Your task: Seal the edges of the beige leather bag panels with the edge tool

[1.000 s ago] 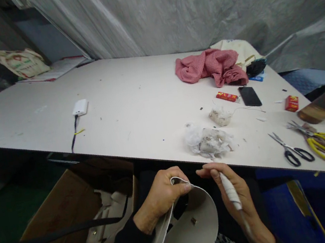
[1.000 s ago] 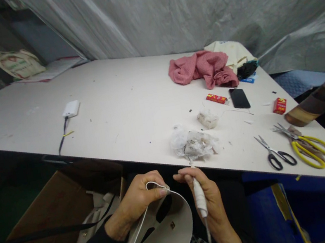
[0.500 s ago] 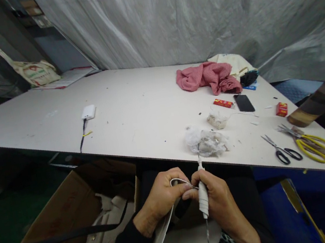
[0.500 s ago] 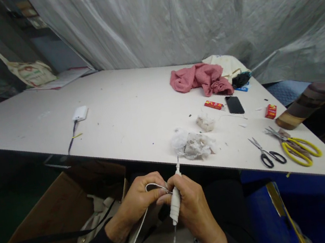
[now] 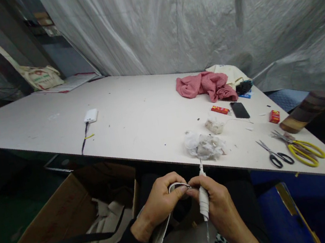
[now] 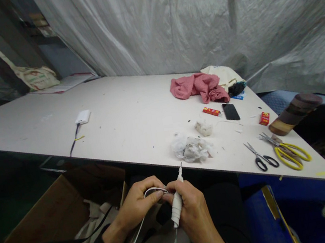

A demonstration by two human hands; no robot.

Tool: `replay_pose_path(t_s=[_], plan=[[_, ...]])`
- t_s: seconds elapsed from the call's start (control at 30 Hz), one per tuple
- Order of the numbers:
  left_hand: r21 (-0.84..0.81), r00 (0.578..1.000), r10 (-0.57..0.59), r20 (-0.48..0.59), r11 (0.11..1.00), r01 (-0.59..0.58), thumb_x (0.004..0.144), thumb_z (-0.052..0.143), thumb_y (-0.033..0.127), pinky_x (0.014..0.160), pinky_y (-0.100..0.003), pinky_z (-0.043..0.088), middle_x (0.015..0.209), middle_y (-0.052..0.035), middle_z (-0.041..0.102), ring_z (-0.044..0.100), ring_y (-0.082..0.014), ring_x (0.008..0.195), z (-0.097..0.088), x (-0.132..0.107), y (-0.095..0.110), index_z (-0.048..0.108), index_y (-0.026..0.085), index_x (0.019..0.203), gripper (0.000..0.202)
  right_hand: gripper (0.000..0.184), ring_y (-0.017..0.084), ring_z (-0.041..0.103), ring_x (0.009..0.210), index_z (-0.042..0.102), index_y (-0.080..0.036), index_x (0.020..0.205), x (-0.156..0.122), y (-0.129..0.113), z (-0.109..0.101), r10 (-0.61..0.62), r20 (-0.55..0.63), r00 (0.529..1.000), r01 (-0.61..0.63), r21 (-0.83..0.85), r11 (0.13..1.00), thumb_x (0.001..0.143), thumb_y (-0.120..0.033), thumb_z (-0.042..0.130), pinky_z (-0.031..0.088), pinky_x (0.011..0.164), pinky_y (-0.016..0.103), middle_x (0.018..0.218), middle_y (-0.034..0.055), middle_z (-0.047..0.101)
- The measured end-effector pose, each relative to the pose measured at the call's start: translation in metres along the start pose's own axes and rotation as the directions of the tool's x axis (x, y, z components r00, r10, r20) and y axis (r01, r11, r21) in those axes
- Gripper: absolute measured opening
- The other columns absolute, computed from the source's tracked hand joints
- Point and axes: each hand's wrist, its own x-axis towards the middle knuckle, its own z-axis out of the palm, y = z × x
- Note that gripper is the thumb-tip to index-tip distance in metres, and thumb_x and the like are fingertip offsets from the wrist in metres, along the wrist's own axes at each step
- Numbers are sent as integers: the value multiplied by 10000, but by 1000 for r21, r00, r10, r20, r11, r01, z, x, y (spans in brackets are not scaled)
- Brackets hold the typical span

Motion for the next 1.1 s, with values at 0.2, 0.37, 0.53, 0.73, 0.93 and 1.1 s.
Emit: replay_pose_path(t_s=[0.2, 0.37, 0.53, 0.73, 0.93, 1.1], plan=[[-3, 995, -39, -91, 999, 39, 793, 660, 247, 694, -287, 437, 777, -10, 624, 563, -178, 749, 3, 1, -4, 660, 159, 830, 95, 120, 165, 635, 789, 730, -249, 1057, -2, 7, 0, 36, 63, 997, -38, 37, 999, 998, -303, 639, 473, 692, 234, 917, 18, 695], [-9, 994, -50, -99, 999, 49, 789, 654, 241, 691, -286, 436, 767, -11, 629, 558, -177, 745, 3, 0, -5, 661, 156, 823, 93, 130, 156, 618, 745, 715, -223, 1021, -2, 11, 4, -4, 53, 999, 5, -22, 1000, 993, -311, 624, 469, 661, 232, 876, 24, 675], [-51, 997, -40, -66, 998, 37, 797, 692, 247, 700, -282, 441, 779, -14, 644, 570, -173, 750, 2, -1, -5, 682, 152, 840, 104, 146, 140, 582, 669, 710, -200, 941, -3, 9, 8, -67, -17, 998, 66, -75, 995, 985, -275, 593, 456, 610, 228, 794, 12, 630], [-382, 999, 0, -34, 924, -13, 882, 744, 442, 857, -324, 524, 1025, -80, 725, 667, -224, 944, -11, -2, -18, 725, 158, 1065, 339, 186, 127, 543, 585, 704, -192, 907, -6, 0, 3, -70, -56, 996, 67, -66, 996, 988, -301, 578, 421, 526, 220, 737, 4, 630], [-449, 986, 6, -164, 890, -80, 945, 649, 587, 1126, -438, 462, 1195, -125, 758, 664, -302, 1202, -25, -17, -39, 769, 187, 1140, 461, 224, 128, 569, 535, 715, -220, 871, -19, -18, -26, 18, -138, 990, -25, -53, 998, 989, -372, 600, 420, 477, 209, 663, -22, 643], [-397, 972, -122, -202, 917, 33, 953, 644, 555, 1109, -441, 487, 1173, -128, 778, 686, -308, 1173, -26, -37, -62, 785, 182, 1105, 427, 269, 188, 686, 696, 748, -238, 920, -41, -34, -73, 177, -445, 878, -264, -142, 954, 922, -497, 676, 503, 575, 231, 827, 6, 750]])
